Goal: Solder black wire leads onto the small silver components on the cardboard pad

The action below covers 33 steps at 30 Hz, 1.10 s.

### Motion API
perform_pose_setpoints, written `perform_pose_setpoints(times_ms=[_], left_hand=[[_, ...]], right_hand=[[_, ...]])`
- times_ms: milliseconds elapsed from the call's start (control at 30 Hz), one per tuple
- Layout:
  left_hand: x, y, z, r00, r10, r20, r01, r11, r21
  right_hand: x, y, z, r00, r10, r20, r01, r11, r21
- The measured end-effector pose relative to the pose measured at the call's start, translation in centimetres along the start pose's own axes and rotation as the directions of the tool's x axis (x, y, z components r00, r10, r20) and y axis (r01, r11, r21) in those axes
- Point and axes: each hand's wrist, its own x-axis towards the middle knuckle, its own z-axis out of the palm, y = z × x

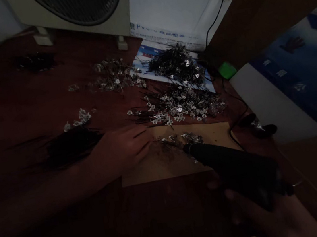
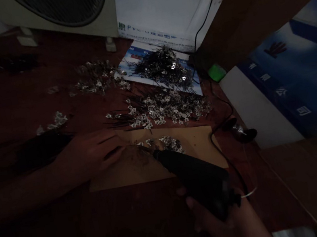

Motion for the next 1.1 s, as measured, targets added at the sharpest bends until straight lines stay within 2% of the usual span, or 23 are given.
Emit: perform_pose_setpoints(times_ms=[167,367,600,733,867,933,1100], left_hand=[[0.0,0.0,0.2,0.999,0.006,-0.034,-0.007,1.000,-0.010],[-0.1,-0.1,0.3,1.000,-0.003,-0.009,0.003,0.999,-0.036],[-0.2,-0.2,0.4,1.000,0.018,-0.018,-0.019,0.999,-0.033],[-0.1,-0.2,0.3,1.000,0.013,-0.022,-0.013,1.000,-0.020],[0.1,-0.1,0.1,1.000,0.008,-0.004,-0.008,1.000,-0.028],[0.2,0.0,0.0,1.000,0.009,-0.008,-0.009,0.999,-0.035],[0.0,-0.1,0.2,1.000,0.011,-0.009,-0.011,0.999,-0.046]], right_hand=[[-0.1,-1.1,0.3,0.999,0.031,-0.016,-0.030,0.999,0.021],[0.1,-2.0,0.2,0.996,0.082,-0.018,-0.079,0.988,0.135],[0.1,-2.2,0.2,0.996,0.086,-0.033,-0.082,0.993,0.086],[0.3,-1.6,-0.2,0.995,0.102,0.013,-0.103,0.992,0.075],[1.5,-0.2,-1.4,0.980,0.017,0.197,-0.029,0.998,0.055],[1.9,0.4,-1.8,0.973,-0.001,0.231,-0.007,0.999,0.037],[1.6,0.1,-1.8,0.978,0.061,0.200,-0.079,0.994,0.080]])
